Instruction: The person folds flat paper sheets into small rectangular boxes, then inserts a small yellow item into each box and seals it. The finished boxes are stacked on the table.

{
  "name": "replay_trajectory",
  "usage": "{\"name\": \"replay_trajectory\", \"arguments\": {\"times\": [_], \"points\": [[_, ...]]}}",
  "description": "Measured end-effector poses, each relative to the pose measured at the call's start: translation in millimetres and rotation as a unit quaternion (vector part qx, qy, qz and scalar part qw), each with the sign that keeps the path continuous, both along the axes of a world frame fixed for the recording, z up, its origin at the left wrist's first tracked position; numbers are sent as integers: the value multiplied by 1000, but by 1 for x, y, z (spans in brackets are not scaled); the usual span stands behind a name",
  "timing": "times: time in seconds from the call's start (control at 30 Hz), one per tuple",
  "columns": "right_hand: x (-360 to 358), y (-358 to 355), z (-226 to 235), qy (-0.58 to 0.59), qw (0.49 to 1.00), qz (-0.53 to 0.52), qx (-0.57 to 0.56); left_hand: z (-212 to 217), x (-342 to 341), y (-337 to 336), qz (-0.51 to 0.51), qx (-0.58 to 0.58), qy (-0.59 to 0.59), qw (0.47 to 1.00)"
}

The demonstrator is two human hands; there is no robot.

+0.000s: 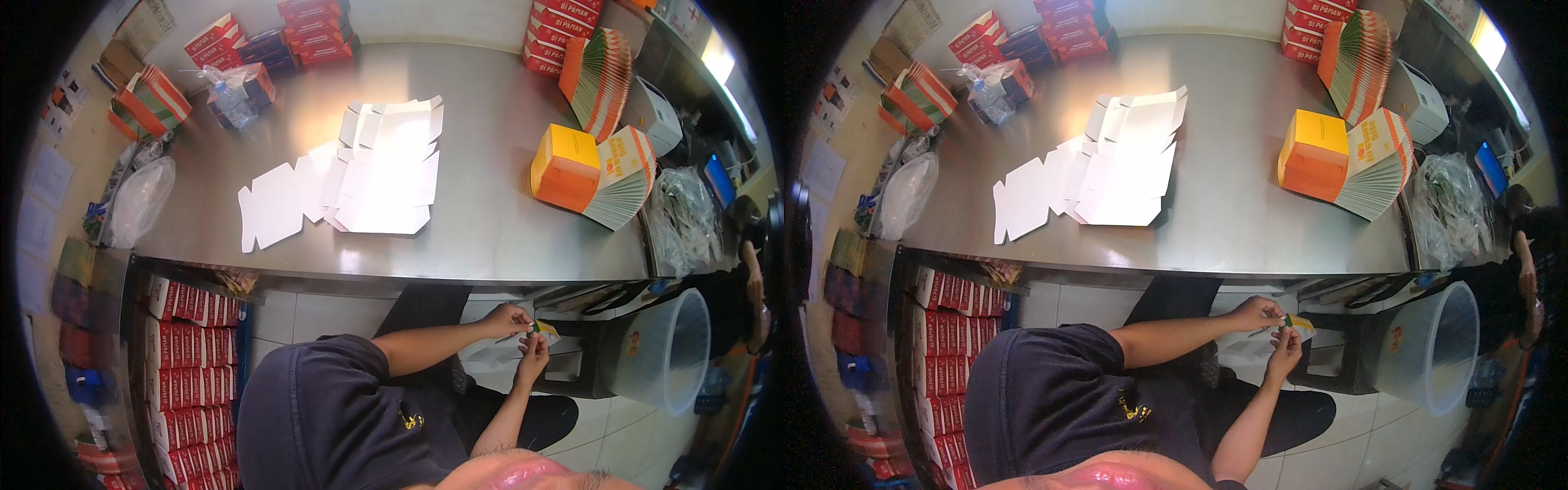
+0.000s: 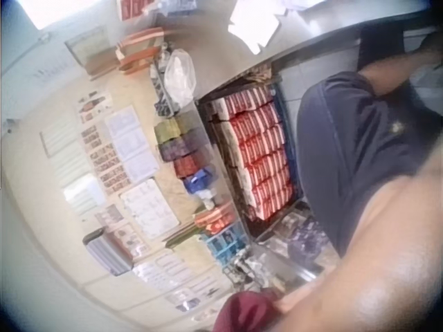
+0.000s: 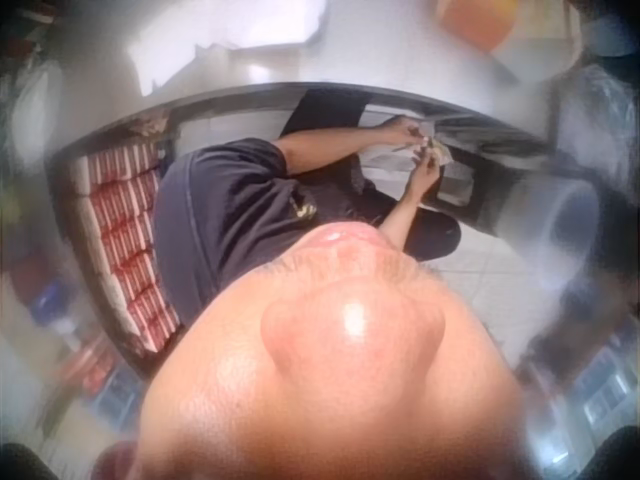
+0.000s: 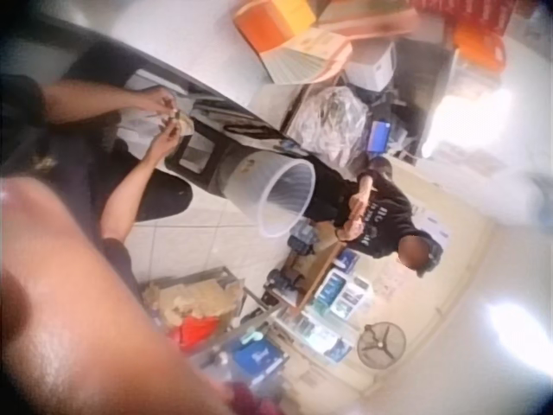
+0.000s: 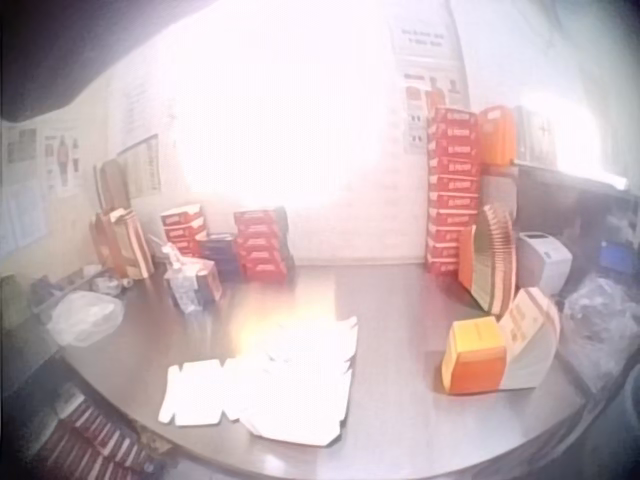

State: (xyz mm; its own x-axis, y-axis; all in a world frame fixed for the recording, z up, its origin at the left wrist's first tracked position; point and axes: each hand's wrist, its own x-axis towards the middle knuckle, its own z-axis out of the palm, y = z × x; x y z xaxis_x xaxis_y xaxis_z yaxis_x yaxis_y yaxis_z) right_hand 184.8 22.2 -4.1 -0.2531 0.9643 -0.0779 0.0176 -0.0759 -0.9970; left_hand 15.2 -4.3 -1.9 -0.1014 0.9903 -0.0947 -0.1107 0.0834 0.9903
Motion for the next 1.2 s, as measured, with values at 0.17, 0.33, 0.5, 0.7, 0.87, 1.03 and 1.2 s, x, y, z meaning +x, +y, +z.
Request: {"name": "replay_trajectory", "arguments": {"times": [0.17,0.33,0.5,0.7,0.87,1.03,1.2], "points": [[-11,-10,10,-25,997,-39,54,-8,3,-5,45,102,35,993],[-16,-16,25,-111,987,-65,99,1,3,-4,24,21,-31,999],[-19,-21,33,-140,979,-56,136,-4,4,-5,31,31,-35,998],[-16,-26,35,-223,961,1,165,13,5,-13,53,15,39,998],[-14,-13,12,-87,994,22,55,6,4,-8,60,-46,-6,997],[-10,-9,1,-89,996,25,19,-6,7,-8,87,20,82,993],[-7,-10,-6,-157,984,38,81,1,10,-12,73,43,132,988]]}}
